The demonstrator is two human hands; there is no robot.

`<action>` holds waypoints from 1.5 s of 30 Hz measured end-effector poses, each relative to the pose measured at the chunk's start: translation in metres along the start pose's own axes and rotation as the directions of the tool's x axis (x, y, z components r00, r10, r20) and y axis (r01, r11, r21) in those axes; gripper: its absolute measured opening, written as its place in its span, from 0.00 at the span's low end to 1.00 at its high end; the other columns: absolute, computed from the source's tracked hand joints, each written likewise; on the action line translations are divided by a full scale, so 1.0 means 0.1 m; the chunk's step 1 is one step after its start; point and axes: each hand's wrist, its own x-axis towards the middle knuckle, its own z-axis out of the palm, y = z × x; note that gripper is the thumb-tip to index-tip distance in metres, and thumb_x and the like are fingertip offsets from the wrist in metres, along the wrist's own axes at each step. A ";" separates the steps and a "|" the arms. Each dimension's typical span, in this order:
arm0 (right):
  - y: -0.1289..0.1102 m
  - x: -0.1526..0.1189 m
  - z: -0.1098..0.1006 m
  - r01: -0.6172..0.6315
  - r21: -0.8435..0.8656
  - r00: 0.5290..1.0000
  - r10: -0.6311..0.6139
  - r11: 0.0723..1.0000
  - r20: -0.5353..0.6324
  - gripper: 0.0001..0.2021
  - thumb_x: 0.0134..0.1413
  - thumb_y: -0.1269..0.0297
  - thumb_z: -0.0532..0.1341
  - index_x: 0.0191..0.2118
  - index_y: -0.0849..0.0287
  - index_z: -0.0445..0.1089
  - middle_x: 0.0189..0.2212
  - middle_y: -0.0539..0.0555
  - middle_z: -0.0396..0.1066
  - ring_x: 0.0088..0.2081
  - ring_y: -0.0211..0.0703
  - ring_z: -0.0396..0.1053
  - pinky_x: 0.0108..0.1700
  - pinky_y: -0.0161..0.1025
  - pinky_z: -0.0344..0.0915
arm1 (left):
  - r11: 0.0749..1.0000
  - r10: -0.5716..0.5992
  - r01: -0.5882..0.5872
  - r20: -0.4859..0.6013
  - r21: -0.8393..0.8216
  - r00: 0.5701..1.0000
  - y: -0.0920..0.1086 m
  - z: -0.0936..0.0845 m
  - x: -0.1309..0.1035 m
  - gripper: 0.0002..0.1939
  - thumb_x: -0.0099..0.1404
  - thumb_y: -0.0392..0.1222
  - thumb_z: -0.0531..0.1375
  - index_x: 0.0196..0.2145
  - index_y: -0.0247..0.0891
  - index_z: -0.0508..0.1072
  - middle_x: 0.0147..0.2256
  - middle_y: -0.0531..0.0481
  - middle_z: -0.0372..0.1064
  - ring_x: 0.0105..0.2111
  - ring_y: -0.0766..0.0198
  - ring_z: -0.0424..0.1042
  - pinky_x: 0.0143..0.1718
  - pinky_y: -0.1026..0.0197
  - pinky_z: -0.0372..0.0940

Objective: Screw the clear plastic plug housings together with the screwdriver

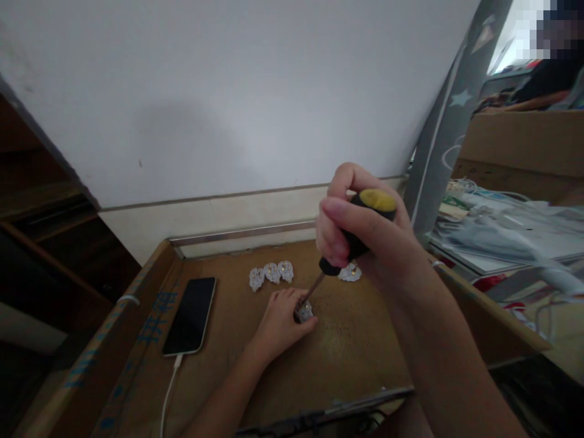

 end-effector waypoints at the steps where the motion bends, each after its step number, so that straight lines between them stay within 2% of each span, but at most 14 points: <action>1: 0.01 0.01 0.00 0.010 -0.018 1.000 -0.010 1.000 0.003 0.13 0.52 0.54 0.61 0.28 0.58 0.62 0.14 0.42 0.58 0.14 0.28 0.55 0.15 0.28 0.52 | 1.000 0.001 -0.001 0.000 -0.002 1.000 0.00 0.00 0.00 0.22 0.54 0.42 0.63 0.48 0.41 0.67 0.43 0.48 0.69 0.45 0.55 0.66 0.48 0.53 0.56; 4: 0.02 0.03 0.02 0.000 -0.060 0.998 0.004 0.998 0.061 0.27 0.48 0.39 0.55 0.40 0.58 0.70 0.18 0.46 0.61 0.19 0.30 0.59 0.19 0.30 0.57 | 1.000 -0.003 0.003 -0.014 0.015 1.000 0.02 -0.01 0.00 0.21 0.54 0.42 0.63 0.46 0.41 0.69 0.41 0.49 0.70 0.44 0.54 0.66 0.47 0.53 0.57; 6: 0.02 0.03 0.04 -0.052 -0.041 0.997 0.055 0.998 0.061 0.30 0.47 0.36 0.53 0.46 0.54 0.70 0.21 0.47 0.63 0.21 0.32 0.61 0.21 0.30 0.59 | 1.000 -0.010 0.011 -0.026 0.029 1.000 0.03 -0.02 0.00 0.19 0.54 0.42 0.64 0.45 0.40 0.70 0.39 0.49 0.70 0.44 0.54 0.66 0.47 0.53 0.57; 9: 0.02 0.02 0.05 -0.094 -0.018 0.995 0.094 0.995 0.014 0.22 0.52 0.41 0.53 0.41 0.52 0.73 0.25 0.48 0.66 0.26 0.32 0.64 0.26 0.30 0.63 | 1.000 -0.014 0.015 -0.019 0.027 1.000 0.04 -0.03 0.00 0.18 0.54 0.43 0.63 0.44 0.41 0.70 0.39 0.49 0.70 0.43 0.55 0.66 0.47 0.53 0.57; 12: 0.01 0.00 0.07 -0.024 -0.014 0.999 0.023 1.000 -0.037 0.14 0.50 0.49 0.61 0.30 0.56 0.68 0.28 0.48 0.69 0.29 0.34 0.69 0.31 0.32 0.67 | 1.000 -0.005 0.005 -0.001 0.019 1.000 0.03 -0.03 0.00 0.18 0.55 0.43 0.63 0.44 0.41 0.70 0.41 0.49 0.70 0.44 0.55 0.66 0.47 0.53 0.57; 16: -0.01 -0.02 0.10 -0.001 -0.005 0.995 0.000 1.000 -0.103 0.13 0.48 0.61 0.64 0.26 0.56 0.58 0.16 0.43 0.62 0.16 0.30 0.60 0.17 0.28 0.57 | 1.000 0.010 -0.010 0.011 0.014 1.000 0.02 -0.03 0.00 0.18 0.56 0.44 0.63 0.45 0.42 0.70 0.43 0.49 0.70 0.45 0.55 0.65 0.48 0.54 0.57; 18: -0.04 -0.02 0.10 0.008 0.023 0.995 -0.006 1.000 -0.098 0.13 0.51 0.57 0.62 0.26 0.56 0.58 0.13 0.42 0.57 0.13 0.29 0.54 0.14 0.28 0.50 | 1.000 0.010 -0.011 0.010 0.016 1.000 0.02 -0.03 -0.01 0.18 0.56 0.44 0.63 0.45 0.42 0.70 0.43 0.49 0.70 0.45 0.55 0.65 0.47 0.54 0.57; 22: -0.06 0.00 0.05 -0.088 0.073 0.996 0.086 0.994 0.027 0.21 0.54 0.44 0.52 0.34 0.57 0.68 0.18 0.47 0.62 0.19 0.33 0.60 0.20 0.33 0.57 | 1.000 0.014 -0.014 -0.003 0.012 1.000 0.02 -0.03 -0.01 0.17 0.56 0.43 0.63 0.44 0.42 0.70 0.42 0.49 0.70 0.44 0.55 0.66 0.47 0.55 0.58; 25: -0.02 0.05 0.01 -0.070 0.015 0.997 0.069 0.997 0.032 0.18 0.56 0.48 0.53 0.41 0.55 0.71 0.24 0.48 0.65 0.24 0.33 0.65 0.26 0.32 0.64 | 1.000 0.005 -0.005 -0.002 0.000 1.000 0.01 -0.02 -0.01 0.17 0.55 0.43 0.63 0.44 0.42 0.70 0.41 0.49 0.70 0.44 0.55 0.66 0.46 0.55 0.58; 29: 0.03 0.08 0.00 0.018 0.000 0.999 -0.018 1.000 -0.050 0.12 0.51 0.54 0.61 0.30 0.58 0.66 0.28 0.48 0.70 0.29 0.34 0.71 0.33 0.32 0.70 | 1.000 0.008 -0.008 -0.010 -0.009 1.000 -0.01 -0.01 -0.01 0.18 0.55 0.43 0.63 0.44 0.41 0.70 0.42 0.49 0.70 0.44 0.56 0.66 0.47 0.54 0.58; 34: -0.02 0.01 0.05 0.000 0.073 1.000 -0.001 0.997 0.010 0.12 0.53 0.66 0.61 0.26 0.57 0.55 0.14 0.41 0.63 0.13 0.28 0.57 0.14 0.26 0.53 | 1.000 0.019 -0.019 -0.011 0.001 1.000 -0.01 -0.01 0.00 0.18 0.55 0.43 0.64 0.44 0.41 0.70 0.42 0.49 0.70 0.44 0.55 0.66 0.47 0.54 0.58; 38: -0.05 -0.02 0.09 -0.022 0.042 1.000 0.021 0.999 0.016 0.14 0.53 0.55 0.60 0.25 0.58 0.60 0.13 0.42 0.58 0.13 0.28 0.53 0.14 0.27 0.50 | 1.000 0.023 -0.023 -0.011 0.007 1.000 0.00 -0.02 0.00 0.18 0.55 0.43 0.63 0.44 0.40 0.71 0.41 0.48 0.70 0.43 0.55 0.66 0.46 0.54 0.59; 41: -0.07 0.00 0.10 -0.075 0.032 0.993 0.072 0.997 0.094 0.22 0.55 0.43 0.51 0.31 0.58 0.70 0.14 0.46 0.59 0.15 0.30 0.56 0.16 0.29 0.54 | 0.999 0.029 -0.029 -0.021 0.018 0.999 0.00 -0.01 -0.01 0.18 0.55 0.43 0.64 0.44 0.40 0.71 0.41 0.48 0.70 0.43 0.55 0.66 0.46 0.54 0.59; 45: -0.06 0.03 0.09 -0.031 -0.015 0.999 0.031 0.999 0.029 0.19 0.58 0.49 0.52 0.34 0.56 0.74 0.21 0.48 0.67 0.24 0.31 0.67 0.25 0.28 0.65 | 0.999 0.033 -0.033 -0.027 0.004 0.999 -0.03 0.01 -0.01 0.18 0.55 0.42 0.64 0.44 0.40 0.71 0.40 0.49 0.70 0.42 0.56 0.66 0.46 0.55 0.59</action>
